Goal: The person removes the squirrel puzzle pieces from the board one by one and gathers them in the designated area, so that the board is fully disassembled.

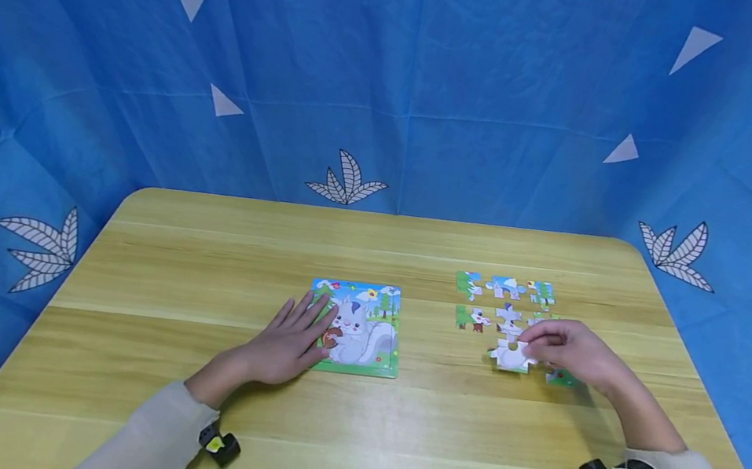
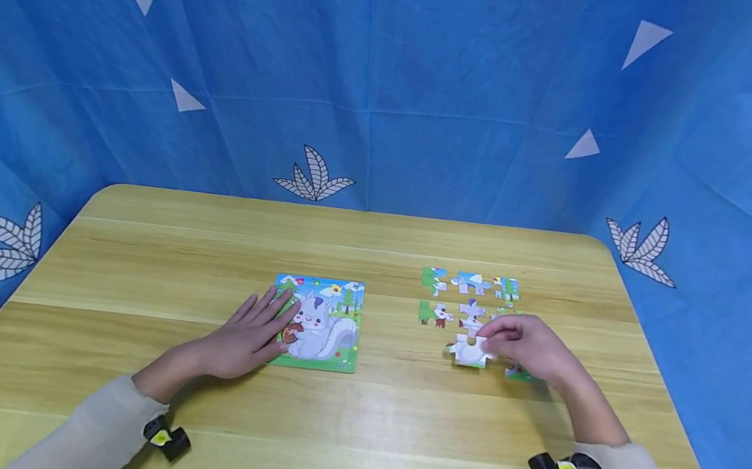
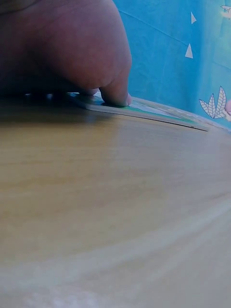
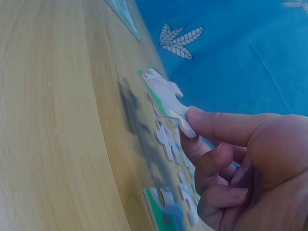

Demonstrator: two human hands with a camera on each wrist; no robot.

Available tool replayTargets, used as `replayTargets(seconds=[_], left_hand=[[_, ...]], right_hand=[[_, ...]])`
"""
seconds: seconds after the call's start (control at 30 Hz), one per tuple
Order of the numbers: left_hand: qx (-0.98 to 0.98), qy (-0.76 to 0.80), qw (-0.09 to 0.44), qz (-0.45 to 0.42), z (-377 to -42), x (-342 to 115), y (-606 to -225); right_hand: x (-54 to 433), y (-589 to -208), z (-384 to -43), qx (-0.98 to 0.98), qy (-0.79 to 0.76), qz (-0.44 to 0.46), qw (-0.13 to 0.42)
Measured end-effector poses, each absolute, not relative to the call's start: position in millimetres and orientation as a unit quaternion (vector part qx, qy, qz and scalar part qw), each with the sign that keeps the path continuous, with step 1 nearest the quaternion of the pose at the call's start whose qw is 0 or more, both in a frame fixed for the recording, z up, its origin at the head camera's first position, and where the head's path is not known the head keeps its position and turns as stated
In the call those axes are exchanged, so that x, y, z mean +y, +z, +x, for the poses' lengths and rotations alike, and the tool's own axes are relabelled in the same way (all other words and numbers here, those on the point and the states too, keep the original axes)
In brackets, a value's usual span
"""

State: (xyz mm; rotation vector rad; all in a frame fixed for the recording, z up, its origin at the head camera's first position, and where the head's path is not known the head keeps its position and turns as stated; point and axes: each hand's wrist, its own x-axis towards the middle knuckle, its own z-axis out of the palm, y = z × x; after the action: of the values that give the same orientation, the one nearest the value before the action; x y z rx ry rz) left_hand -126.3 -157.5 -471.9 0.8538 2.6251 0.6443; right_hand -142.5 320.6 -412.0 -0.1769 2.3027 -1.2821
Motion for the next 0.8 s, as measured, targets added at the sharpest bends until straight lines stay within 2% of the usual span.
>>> replayTargets(seconds=[0.43, 0.8], left_hand=[[0.915, 0.225, 0.153, 0.298, -126.7, -158.1, -473.7], [0.918, 0.215, 0.154, 0.297, -127.9, -159.1, -477.5]], right_hand=[[327.0, -416.6, -141.0, 0.851, -0.461, -0.064, 0.243], [321.7, -421.4, -139.7, 0.878, -0.422, -0.070, 0.212]])
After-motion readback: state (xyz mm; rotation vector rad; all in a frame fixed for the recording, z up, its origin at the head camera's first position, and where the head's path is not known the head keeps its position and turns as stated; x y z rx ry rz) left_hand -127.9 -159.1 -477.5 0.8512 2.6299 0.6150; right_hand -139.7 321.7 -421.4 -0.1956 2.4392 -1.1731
